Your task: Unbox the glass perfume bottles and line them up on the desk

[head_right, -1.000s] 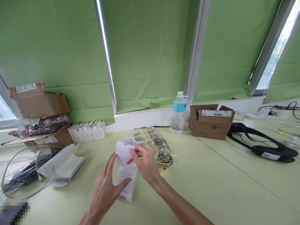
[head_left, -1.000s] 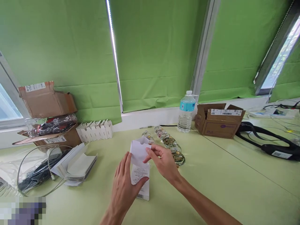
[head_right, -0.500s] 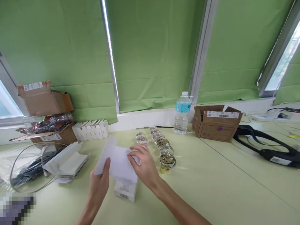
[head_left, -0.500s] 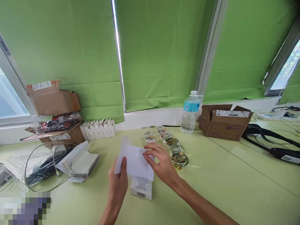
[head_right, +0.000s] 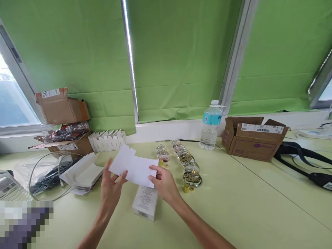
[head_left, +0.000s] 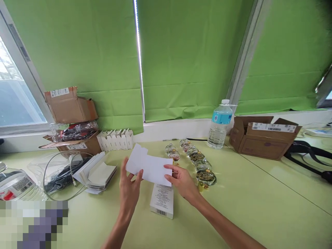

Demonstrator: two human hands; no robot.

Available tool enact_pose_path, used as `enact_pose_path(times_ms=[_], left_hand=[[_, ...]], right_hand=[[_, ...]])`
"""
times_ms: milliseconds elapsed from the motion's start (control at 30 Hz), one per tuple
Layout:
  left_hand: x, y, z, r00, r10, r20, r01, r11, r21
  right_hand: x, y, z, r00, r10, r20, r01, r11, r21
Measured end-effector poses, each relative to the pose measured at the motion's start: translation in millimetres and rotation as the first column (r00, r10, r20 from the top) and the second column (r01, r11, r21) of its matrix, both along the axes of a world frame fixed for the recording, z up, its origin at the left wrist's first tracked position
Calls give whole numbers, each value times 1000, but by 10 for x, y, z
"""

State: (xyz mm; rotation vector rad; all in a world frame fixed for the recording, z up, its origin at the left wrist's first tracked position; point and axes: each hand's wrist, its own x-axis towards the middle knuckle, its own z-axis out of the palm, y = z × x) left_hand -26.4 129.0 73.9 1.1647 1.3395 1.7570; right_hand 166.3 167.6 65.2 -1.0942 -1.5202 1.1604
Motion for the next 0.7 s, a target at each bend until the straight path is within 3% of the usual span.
enact_pose_path(times_ms=[100,167,300,367,433,500,600,700], left_hand=[[-5,11,-41,986,-119,-120,101,984,-145],[-5,12,-61,979,-188,-85,168,965,-199],[-10,18,-97,941,-327,87,337,931,-141],[-41,40,-113,939,-334,78,340,936,-87],[-118,81,-115,968,-253,-10,252,967,-41],[-265,142,-89,984,-89,-157,87,996,-18],[-626,249,9,896,134,-423,-162,986,-30],[-1096,325,137,846,197,-496,-243,970,-30]], right_hand=[[-22,-24,13,999,24,-23,-23,1000,12],[-29,-39,19,999,33,-37,-33,999,8],[-28,-40,-4,998,53,-39,-54,998,-23],[-31,-40,-20,995,89,-38,-90,996,-25],[-35,-51,-26,992,123,-31,-123,992,-11],[-36,-71,-24,992,127,8,-127,992,-1],[-26,-89,-22,992,93,81,-94,996,10],[-15,-82,-20,993,84,84,-87,996,33]])
